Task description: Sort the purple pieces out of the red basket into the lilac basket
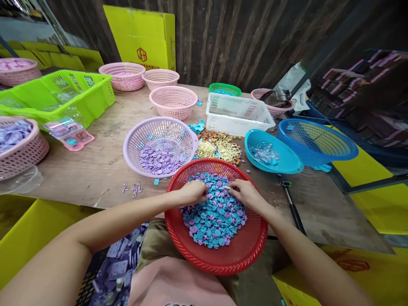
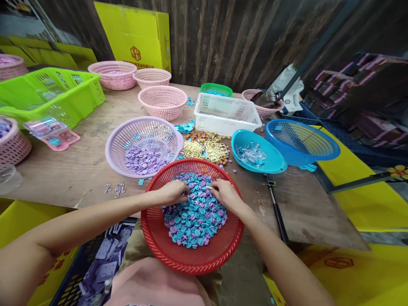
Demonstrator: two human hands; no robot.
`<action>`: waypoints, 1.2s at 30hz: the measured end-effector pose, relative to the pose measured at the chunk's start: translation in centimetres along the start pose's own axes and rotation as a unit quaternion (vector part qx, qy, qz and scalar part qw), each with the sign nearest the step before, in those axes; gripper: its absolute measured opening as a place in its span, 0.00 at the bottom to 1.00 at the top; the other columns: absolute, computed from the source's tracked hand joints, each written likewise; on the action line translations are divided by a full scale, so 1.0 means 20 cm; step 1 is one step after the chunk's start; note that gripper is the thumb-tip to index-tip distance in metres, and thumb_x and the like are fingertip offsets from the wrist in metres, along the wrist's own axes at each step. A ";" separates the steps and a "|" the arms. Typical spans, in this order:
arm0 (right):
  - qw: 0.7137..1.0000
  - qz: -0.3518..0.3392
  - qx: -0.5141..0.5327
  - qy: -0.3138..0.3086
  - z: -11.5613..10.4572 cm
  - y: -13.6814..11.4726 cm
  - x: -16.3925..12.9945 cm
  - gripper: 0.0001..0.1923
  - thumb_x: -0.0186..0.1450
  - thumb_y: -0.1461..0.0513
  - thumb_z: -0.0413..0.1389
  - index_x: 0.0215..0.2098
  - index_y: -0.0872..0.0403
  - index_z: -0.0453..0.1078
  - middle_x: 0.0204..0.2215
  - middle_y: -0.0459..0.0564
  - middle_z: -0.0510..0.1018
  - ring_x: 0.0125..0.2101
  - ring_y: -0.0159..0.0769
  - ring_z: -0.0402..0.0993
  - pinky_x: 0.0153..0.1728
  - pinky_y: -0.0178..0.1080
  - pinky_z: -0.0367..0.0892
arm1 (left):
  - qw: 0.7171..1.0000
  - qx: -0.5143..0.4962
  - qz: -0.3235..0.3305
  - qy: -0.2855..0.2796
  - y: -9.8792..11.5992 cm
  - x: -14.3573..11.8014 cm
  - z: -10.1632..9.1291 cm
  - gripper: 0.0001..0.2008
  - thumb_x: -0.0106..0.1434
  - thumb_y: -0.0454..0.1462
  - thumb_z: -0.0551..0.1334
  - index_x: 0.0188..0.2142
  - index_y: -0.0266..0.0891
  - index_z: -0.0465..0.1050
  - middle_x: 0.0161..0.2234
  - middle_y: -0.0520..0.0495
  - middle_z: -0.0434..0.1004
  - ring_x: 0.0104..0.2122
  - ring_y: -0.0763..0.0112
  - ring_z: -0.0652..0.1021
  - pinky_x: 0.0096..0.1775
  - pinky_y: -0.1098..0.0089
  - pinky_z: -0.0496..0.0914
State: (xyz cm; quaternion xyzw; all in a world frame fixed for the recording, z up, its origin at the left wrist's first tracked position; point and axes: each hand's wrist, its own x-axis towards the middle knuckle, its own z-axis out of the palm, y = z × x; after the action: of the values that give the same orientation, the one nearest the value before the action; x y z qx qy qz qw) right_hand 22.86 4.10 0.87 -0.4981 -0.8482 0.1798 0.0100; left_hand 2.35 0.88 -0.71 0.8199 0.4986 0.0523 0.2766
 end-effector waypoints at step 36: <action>0.599 0.360 0.713 0.064 0.31 0.44 -0.97 0.14 0.54 0.54 0.54 0.21 0.55 0.58 0.15 0.40 0.62 0.11 0.20 0.53 0.08 0.24 0.46 | 0.999 -0.029 0.024 -0.036 0.17 0.04 0.04 0.10 0.52 0.37 0.53 0.32 0.38 0.69 0.18 0.53 0.65 0.19 0.76 0.64 0.22 0.76 0.54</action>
State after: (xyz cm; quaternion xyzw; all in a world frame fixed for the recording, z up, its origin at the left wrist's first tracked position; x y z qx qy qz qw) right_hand 38.81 -10.35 -4.48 -0.6077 -0.1996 0.6842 0.3503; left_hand 5.66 0.05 0.10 0.8245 0.4669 0.0438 0.3167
